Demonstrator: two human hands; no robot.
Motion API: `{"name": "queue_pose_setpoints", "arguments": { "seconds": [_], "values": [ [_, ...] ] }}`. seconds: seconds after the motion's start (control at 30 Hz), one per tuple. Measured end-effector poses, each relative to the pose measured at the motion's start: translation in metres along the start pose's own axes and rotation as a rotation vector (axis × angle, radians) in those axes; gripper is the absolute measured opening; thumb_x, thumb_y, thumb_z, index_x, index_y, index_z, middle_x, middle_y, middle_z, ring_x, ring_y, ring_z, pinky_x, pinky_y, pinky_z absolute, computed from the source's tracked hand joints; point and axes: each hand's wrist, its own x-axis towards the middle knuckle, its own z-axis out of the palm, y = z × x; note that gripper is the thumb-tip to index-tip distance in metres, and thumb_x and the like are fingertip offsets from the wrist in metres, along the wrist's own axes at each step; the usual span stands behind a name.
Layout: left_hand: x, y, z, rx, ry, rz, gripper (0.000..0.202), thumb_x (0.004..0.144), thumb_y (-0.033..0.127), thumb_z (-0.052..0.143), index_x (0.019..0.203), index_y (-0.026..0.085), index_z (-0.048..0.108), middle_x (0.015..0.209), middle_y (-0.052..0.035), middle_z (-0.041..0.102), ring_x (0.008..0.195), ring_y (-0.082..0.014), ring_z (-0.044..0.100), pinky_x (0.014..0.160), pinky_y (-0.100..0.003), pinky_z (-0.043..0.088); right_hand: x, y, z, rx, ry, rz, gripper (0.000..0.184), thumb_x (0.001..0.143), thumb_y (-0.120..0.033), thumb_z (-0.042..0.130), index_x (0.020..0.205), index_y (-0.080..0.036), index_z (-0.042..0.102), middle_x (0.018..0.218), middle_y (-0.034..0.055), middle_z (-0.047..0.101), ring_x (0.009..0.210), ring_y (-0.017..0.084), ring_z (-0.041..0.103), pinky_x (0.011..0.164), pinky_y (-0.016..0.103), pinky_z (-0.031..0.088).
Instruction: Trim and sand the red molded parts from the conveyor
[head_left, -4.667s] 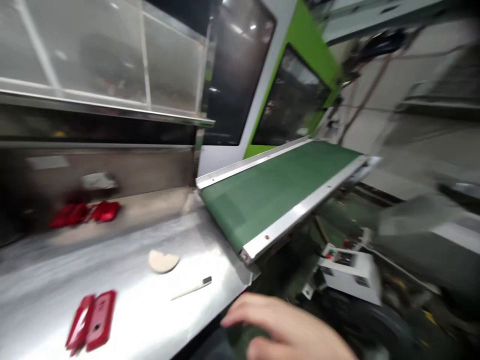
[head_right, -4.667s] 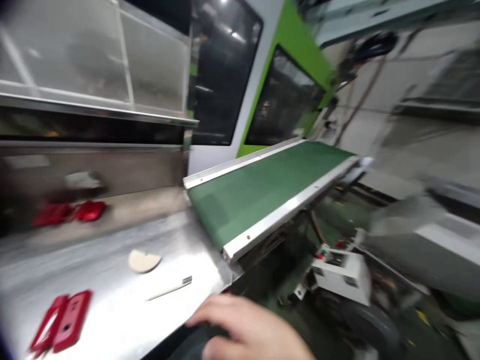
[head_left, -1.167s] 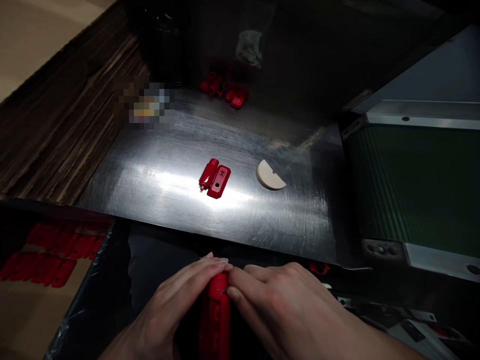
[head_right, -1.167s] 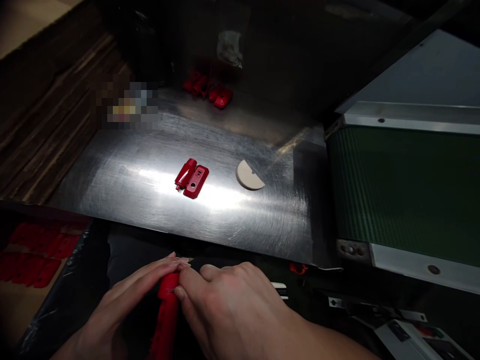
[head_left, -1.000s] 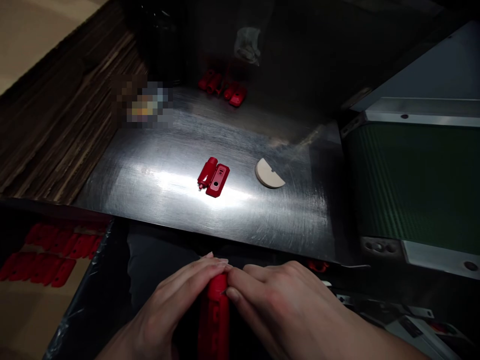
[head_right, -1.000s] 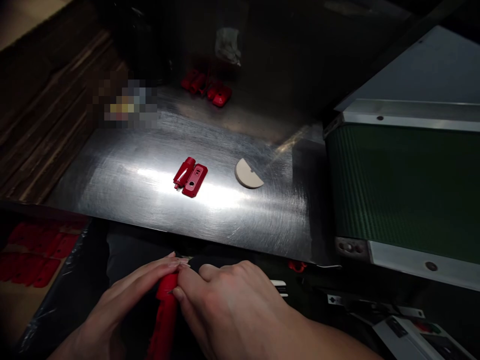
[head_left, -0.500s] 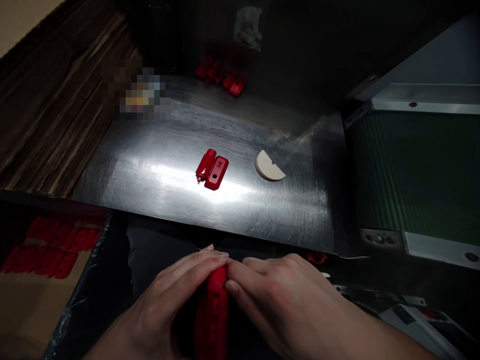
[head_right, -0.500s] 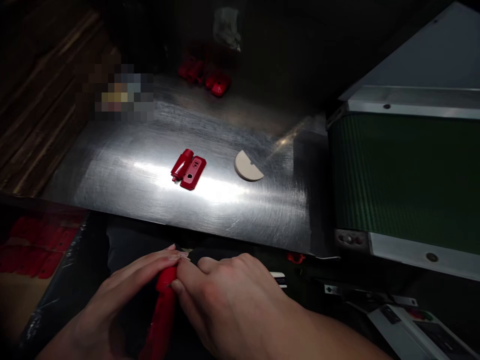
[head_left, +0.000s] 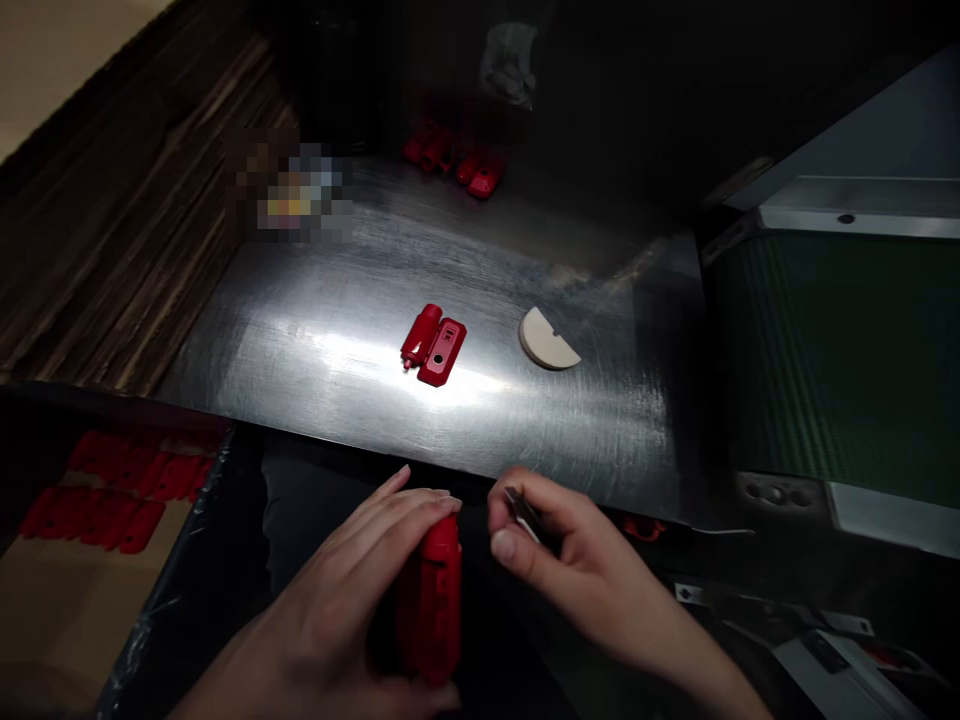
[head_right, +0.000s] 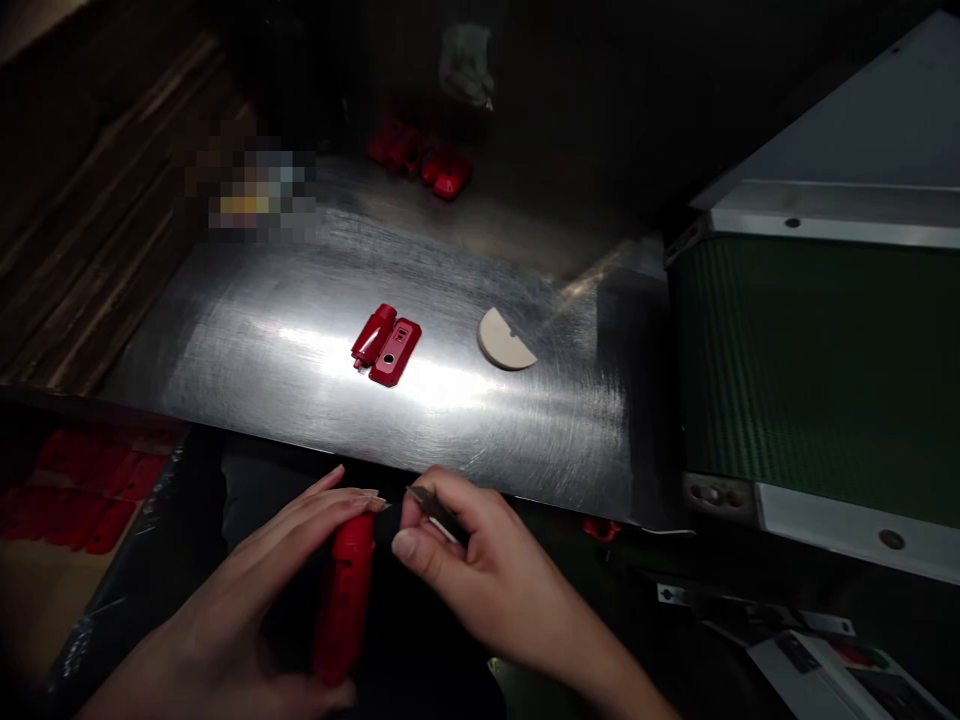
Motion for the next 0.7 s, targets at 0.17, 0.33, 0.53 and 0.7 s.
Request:
{"name": "queue_pose_setpoints", "arguments": {
  "seconds": [0.17, 0.33, 0.53, 0.7],
  "values": [
    [0.002, -0.007, 0.003, 0.092, 0.026, 0.021, 0.101, 0.088, 0.039, 0.085, 0.167, 0.01, 0.028, 0.157, -0.0235, 0.061, 0.151, -0.0332, 0.056, 0.138, -0.055, 0.023, -0.001, 0.015, 0.027, -0.119, 0.095, -0.108, 0.007, 0.101, -0.03, 0.073, 0.101, -0.023, 0.07, 0.093, -0.0019, 0.067, 0.077, 0.014, 0.057, 0.069, 0.025, 0.044],
    [-0.001, -0.007, 0.002, 0.133, -0.002, 0.008, 0.103, 0.088, 0.032, 0.087, 0.169, 0.014, 0.026, 0.162, -0.0207, 0.058, 0.155, -0.0343, 0.05, 0.138, -0.054, 0.022, 0.004, 0.007, 0.022, -0.225, 0.049, -0.113, 0.015, 0.103, -0.033, 0.068, 0.094, -0.021, 0.067, 0.09, -0.0004, 0.068, 0.082, 0.016, 0.063, 0.072, 0.026, 0.048],
    [-0.017, -0.015, 0.009, -0.406, 0.327, -0.408, 0.108, 0.067, 0.062, 0.099, 0.156, 0.035, 0.044, 0.166, -0.018, 0.054, 0.142, -0.0437, 0.062, 0.113, -0.05, 0.056, 0.024, 0.029, -0.034, -0.692, 0.488, -0.008, 0.04, 0.108, -0.055, 0.047, 0.1, -0.021, 0.067, 0.095, 0.0066, 0.074, 0.087, 0.027, 0.072, 0.073, 0.036, 0.053],
    [-0.001, -0.015, 0.014, -1.114, 0.612, -0.58, 0.104, 0.064, 0.074, 0.095, 0.148, 0.031, 0.053, 0.168, -0.019, 0.052, 0.149, -0.0455, 0.056, 0.111, -0.048, 0.056, 0.041, 0.034, -0.059, -0.955, 0.551, -0.025, 0.036, 0.106, -0.042, 0.048, 0.123, -0.019, 0.07, 0.128, 0.0134, 0.071, 0.111, 0.034, 0.07, 0.086, 0.043, 0.055]
  ]
}}
